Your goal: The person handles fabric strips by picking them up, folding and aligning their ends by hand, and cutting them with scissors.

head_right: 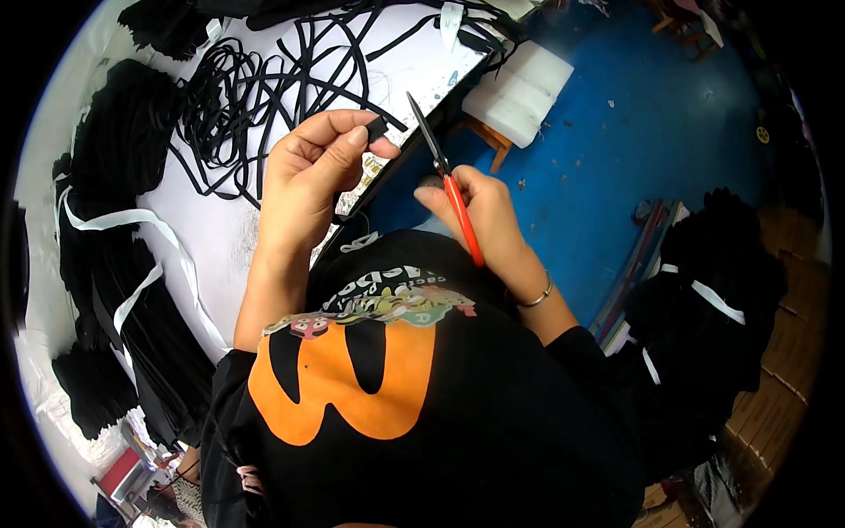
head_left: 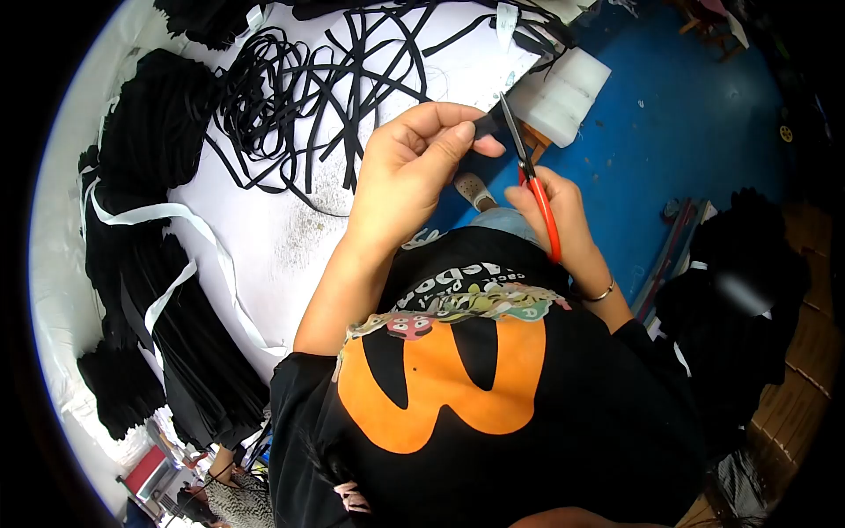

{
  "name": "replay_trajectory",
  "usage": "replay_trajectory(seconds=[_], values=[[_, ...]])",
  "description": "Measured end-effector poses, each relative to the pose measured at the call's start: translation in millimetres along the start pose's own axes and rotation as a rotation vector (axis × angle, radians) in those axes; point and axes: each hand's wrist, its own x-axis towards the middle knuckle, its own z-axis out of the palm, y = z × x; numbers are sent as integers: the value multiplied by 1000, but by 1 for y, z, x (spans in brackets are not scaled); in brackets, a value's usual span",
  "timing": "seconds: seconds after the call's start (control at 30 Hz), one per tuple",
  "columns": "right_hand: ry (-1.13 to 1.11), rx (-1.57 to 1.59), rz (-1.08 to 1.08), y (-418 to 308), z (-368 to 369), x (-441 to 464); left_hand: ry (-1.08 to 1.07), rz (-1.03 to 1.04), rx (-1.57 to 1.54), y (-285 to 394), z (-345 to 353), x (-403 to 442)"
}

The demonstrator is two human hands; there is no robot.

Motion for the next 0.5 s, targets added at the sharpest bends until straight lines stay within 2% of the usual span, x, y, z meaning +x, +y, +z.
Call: replay_trajectory(seconds=[0.03, 0.13, 0.3, 0.4, 0.5], values=[[-7, -2, -5, 5, -2, 8, 28, -14, -33, 0, -1, 0], [-23, -532, -59, 6, -4, 37, 72, 37, -24, 3, -6, -1], [-70, -730, -92, 12, 3, 110, 243, 109, -11, 6, -19, -6], [-191, -611, -80, -25, 11, 128, 347, 136, -27, 12, -26, -16], [-442, -273, -388, -40, 17, 121, 462, 165, -18, 15, -35, -21]])
